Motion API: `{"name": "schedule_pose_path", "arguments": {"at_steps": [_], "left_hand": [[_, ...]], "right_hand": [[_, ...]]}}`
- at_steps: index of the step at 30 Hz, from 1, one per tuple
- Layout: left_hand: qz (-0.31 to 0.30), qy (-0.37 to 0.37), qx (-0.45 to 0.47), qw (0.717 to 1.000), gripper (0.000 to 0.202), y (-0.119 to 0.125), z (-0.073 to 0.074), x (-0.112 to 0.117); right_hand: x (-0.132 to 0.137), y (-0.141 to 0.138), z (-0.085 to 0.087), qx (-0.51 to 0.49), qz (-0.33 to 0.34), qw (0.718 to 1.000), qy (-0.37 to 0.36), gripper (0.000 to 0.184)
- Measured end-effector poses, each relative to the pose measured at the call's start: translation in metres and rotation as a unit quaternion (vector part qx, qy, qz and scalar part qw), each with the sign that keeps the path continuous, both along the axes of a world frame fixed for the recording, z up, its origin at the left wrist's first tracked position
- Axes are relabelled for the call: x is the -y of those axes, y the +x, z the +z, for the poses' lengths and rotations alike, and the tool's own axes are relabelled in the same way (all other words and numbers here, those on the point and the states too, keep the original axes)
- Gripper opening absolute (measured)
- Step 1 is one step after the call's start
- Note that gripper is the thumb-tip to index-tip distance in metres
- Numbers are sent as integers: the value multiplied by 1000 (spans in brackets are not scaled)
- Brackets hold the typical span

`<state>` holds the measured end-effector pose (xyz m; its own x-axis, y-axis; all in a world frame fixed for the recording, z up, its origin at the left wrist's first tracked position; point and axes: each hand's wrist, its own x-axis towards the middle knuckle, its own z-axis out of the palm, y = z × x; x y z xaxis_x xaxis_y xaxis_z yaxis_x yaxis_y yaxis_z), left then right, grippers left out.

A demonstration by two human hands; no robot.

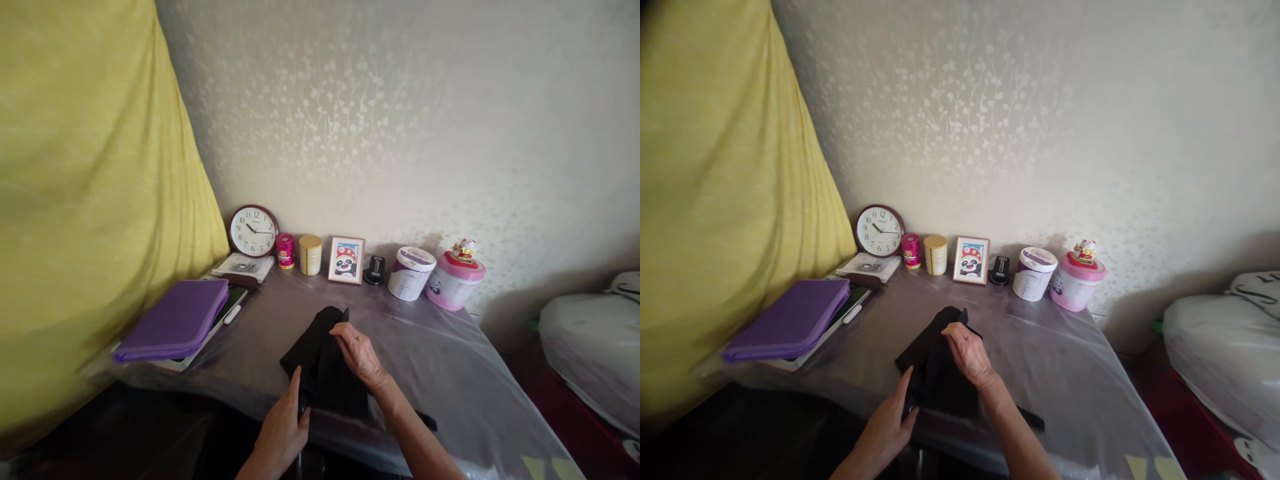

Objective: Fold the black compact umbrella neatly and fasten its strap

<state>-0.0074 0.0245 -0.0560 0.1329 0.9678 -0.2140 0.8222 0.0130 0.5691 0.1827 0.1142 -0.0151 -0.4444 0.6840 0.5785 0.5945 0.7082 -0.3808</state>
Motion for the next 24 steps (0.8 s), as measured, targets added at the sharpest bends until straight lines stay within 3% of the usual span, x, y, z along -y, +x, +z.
{"name": "schedule_pose_path", "arguments": {"at_steps": [7,14,20,24], "left_hand": [[-10,9,4,1000,68,0,-5,0],[-22,5,-12,1000,68,3,0,1],[-21,12,-32,999,65,3,1,1],[2,17,-12,1000,75,2,1,5]], "right_hand": [[-20,-29,0,10,5,999,31,21],[-32,-54,-18,85,2,995,53,20],[-35,-60,-20,155,-9,986,61,19],[-35,-59,-19,175,-9,982,65,19]]}}
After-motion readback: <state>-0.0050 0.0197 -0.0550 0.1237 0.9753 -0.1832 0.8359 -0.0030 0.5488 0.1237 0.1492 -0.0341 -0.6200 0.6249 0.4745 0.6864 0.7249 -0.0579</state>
